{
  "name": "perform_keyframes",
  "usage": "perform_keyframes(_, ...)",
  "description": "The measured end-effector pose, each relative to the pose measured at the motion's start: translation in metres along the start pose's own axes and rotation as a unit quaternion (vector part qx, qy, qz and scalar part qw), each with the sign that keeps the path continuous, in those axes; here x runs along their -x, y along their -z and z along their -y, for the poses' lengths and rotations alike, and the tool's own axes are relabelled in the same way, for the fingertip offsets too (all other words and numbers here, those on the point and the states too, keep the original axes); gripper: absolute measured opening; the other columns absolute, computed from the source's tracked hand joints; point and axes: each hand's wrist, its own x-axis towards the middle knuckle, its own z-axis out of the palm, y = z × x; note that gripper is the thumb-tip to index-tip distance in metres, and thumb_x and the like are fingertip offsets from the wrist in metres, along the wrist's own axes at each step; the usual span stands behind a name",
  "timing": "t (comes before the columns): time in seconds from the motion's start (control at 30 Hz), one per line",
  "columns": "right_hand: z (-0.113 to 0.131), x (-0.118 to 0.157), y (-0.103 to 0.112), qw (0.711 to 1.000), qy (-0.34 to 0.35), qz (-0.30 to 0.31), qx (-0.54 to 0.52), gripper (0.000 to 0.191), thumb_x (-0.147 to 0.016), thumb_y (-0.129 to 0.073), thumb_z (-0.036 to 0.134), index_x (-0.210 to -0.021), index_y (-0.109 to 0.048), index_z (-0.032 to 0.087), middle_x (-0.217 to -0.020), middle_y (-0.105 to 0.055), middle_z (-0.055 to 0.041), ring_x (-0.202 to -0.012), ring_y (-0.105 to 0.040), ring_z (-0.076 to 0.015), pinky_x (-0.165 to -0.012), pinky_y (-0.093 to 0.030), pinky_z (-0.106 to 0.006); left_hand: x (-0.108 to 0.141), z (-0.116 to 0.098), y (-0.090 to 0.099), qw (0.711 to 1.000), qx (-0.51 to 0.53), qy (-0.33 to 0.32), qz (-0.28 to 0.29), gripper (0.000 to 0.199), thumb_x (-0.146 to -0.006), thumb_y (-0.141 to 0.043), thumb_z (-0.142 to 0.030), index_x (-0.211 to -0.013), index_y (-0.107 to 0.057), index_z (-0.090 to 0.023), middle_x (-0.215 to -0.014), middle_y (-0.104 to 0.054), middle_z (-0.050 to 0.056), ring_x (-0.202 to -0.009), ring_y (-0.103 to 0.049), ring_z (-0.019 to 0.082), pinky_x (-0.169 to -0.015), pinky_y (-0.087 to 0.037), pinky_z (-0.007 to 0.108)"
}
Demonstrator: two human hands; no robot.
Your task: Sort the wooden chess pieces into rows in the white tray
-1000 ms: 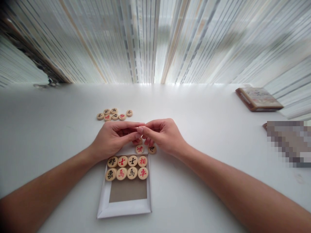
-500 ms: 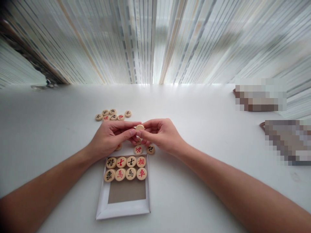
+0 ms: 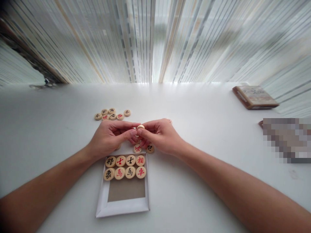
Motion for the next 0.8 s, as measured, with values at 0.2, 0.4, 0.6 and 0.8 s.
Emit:
perform_keyframes(0.2,-0.002,-0.003,0.001,0.998,0.021,0.041,-0.043,0.041,-0.096,-0.075,0.055,-0.106,-0.085,0.016,-0.09,-0.083,-0.0083,-0.074,-0.077,-0.0165,-0.072,-0.065,-0.027,-0.002,0.0,-0.002,0.999,0.018,-0.006,-0.035,0.024,-0.079,-0.093,-0.027,-0.1,-0.087,-0.016,-0.076,-0.083,0.003,-0.061,-0.075,0.012,-0.061,-0.065,0.018)
perform_keyframes(0.4,-0.004,-0.003,0.002,0.995,0.047,0.056,-0.062,0.036,-0.101,-0.071,0.05,-0.107,-0.084,0.018,-0.093,-0.083,-0.0077,-0.077,-0.076,-0.0146,-0.077,-0.066,-0.027,-0.002,-0.001,-0.001,0.999,0.037,0.004,-0.037,0.022,-0.083,-0.09,-0.028,-0.1,-0.086,-0.015,-0.073,-0.082,0.003,-0.06,-0.075,0.012,-0.06,-0.065,0.019)
perform_keyframes(0.6,-0.006,-0.002,-0.001,0.998,0.059,-0.02,-0.01,0.036,-0.095,-0.077,0.051,-0.102,-0.083,0.016,-0.083,-0.081,-0.0062,-0.07,-0.076,-0.0167,-0.068,-0.066,-0.028,-0.002,0.001,-0.001,0.998,0.036,0.011,-0.049,0.028,-0.08,-0.093,-0.029,-0.102,-0.085,-0.013,-0.077,-0.082,0.005,-0.063,-0.076,0.014,-0.061,-0.066,0.021)
perform_keyframes(0.8,-0.013,0.0,-0.005,0.992,0.07,-0.102,0.04,0.036,-0.087,-0.085,0.049,-0.091,-0.078,0.014,-0.074,-0.078,-0.0059,-0.062,-0.075,-0.0181,-0.059,-0.062,-0.028,-0.002,0.002,0.0,0.999,0.017,0.009,-0.035,0.028,-0.079,-0.093,-0.028,-0.101,-0.084,-0.012,-0.082,-0.083,0.006,-0.066,-0.078,0.016,-0.063,-0.067,0.022)
